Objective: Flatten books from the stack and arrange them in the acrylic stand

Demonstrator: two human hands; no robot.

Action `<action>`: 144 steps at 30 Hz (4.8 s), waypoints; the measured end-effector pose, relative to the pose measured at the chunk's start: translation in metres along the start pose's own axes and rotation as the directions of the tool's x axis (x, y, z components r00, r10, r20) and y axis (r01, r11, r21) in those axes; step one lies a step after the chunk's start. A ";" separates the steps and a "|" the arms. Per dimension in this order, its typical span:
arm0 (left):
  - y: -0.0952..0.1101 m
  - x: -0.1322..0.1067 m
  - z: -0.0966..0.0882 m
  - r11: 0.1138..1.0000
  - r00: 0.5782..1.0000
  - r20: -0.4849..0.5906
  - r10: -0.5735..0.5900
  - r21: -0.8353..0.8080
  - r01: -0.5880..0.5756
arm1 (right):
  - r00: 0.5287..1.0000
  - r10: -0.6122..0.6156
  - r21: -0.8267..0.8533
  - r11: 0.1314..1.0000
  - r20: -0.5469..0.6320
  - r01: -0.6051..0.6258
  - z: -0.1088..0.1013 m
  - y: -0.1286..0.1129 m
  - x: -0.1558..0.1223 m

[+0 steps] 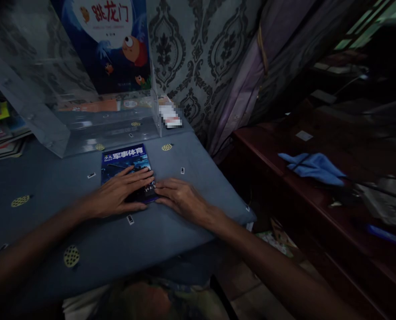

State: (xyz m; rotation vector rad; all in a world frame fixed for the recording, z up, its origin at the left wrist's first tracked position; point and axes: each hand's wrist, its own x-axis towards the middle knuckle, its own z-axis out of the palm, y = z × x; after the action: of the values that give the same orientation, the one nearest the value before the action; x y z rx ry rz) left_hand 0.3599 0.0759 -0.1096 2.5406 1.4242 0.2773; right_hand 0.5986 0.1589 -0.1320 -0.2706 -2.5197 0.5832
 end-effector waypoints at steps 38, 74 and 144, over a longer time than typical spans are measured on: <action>0.055 -0.074 0.012 0.874 0.992 -0.110 0.059 0.485 0.002 | 0.995 -0.092 -0.233 0.968 0.036 0.098 -0.002 -0.017 -0.019; 0.036 -0.037 -0.014 0.828 0.879 -0.245 -0.408 0.307 0.470 | 0.964 -0.159 -0.151 0.970 0.213 0.193 0.032 -0.084 0.025; 0.016 -0.051 0.001 0.878 0.968 -0.242 -0.069 0.446 0.174 | 0.981 0.053 -0.057 0.997 0.188 -0.043 0.049 0.065 0.122</action>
State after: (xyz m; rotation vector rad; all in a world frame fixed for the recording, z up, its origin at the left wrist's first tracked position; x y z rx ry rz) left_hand 0.3471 0.0243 -0.1093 2.8407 1.9320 0.2195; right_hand 0.4748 0.2359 -0.1437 -0.3096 -2.7224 0.5862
